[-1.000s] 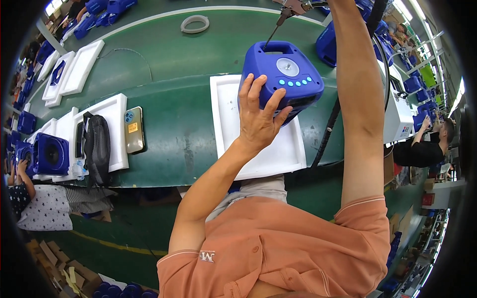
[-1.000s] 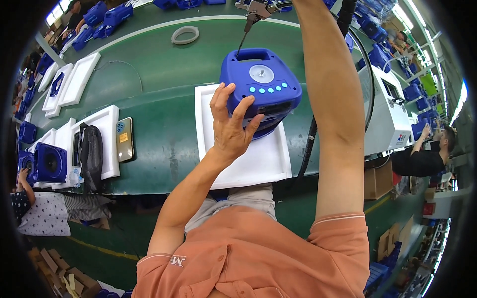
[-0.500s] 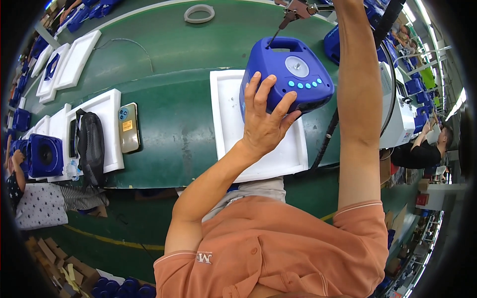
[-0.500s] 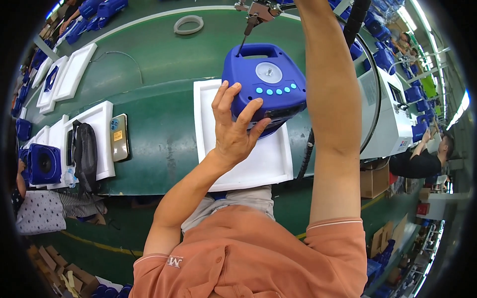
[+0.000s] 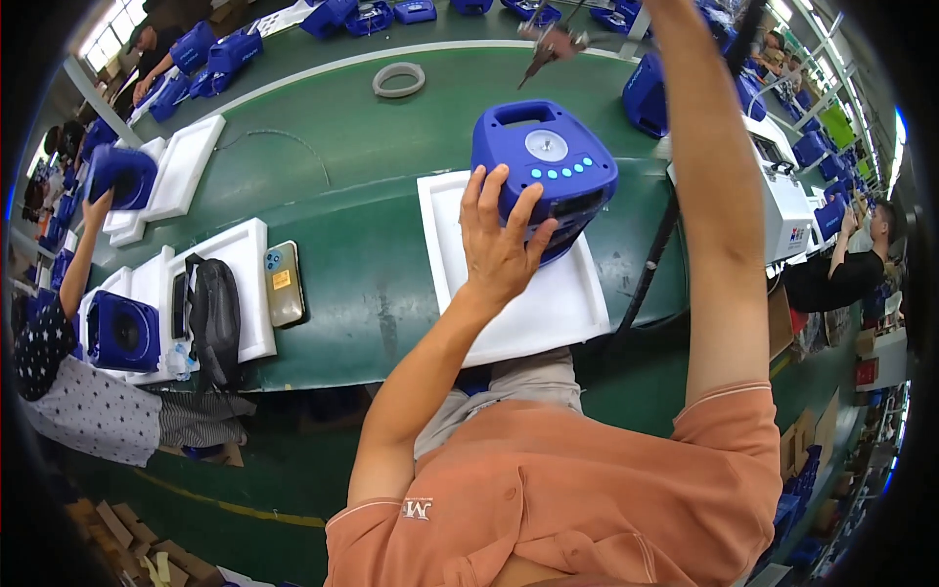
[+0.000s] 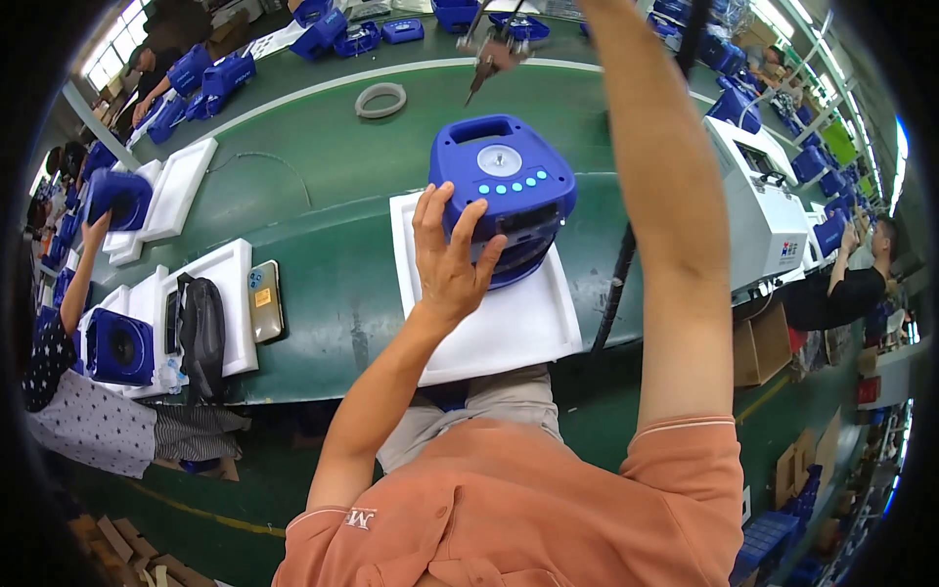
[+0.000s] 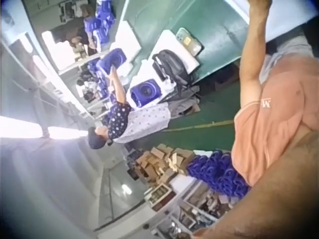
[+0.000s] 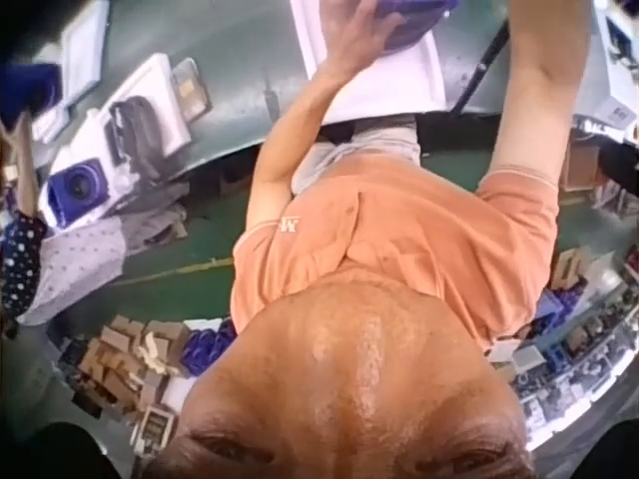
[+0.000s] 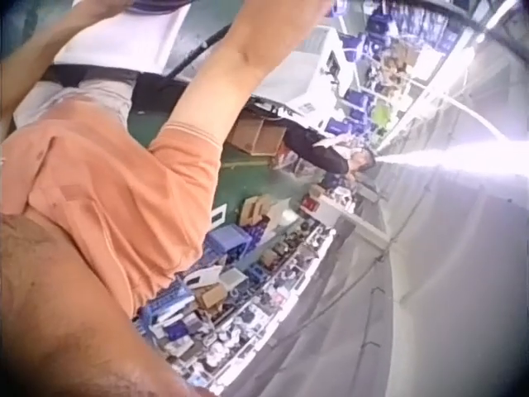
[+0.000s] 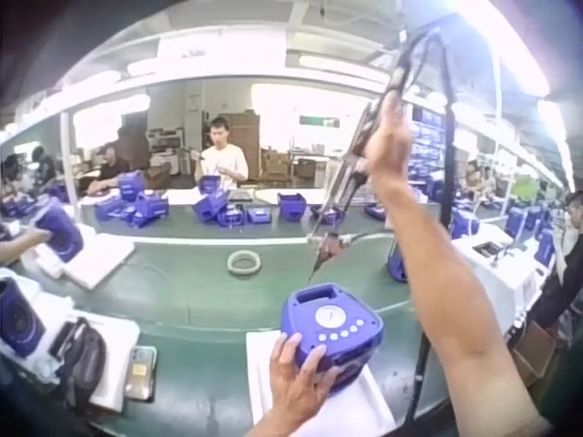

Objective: The person assembles blue electronic portable power stations by fastening screws into the top casing with an electric screwdriver.

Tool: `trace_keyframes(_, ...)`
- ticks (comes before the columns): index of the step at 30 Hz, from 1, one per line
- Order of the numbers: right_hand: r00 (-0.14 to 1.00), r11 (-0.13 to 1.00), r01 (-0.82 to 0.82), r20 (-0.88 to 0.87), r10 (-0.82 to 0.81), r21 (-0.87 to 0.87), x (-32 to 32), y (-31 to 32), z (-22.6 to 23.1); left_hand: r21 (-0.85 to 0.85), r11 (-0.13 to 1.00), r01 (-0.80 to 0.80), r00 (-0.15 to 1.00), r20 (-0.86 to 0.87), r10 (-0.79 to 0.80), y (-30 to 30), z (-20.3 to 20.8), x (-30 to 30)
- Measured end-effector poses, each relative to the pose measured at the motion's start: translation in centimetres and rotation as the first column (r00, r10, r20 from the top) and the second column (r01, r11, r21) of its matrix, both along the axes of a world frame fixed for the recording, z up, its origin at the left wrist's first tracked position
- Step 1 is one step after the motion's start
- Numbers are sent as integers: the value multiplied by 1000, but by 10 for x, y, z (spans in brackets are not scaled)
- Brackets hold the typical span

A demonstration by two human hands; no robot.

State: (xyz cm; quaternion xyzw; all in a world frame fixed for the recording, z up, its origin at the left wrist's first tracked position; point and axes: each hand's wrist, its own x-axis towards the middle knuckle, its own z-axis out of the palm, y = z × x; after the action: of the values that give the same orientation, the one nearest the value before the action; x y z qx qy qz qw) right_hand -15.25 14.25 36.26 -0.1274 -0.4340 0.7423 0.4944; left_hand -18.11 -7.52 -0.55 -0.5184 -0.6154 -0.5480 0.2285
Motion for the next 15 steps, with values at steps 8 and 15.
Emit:
trace_keyframes(8,507,57,703,-443,-740,709,-1,46,-22,-25,992,123,992,-27,-123,13,4,14)
trace_keyframes(15,519,48,660,-410,-750,749,0,63,-56,1,990,138,990,-36,-138,18,1,12)
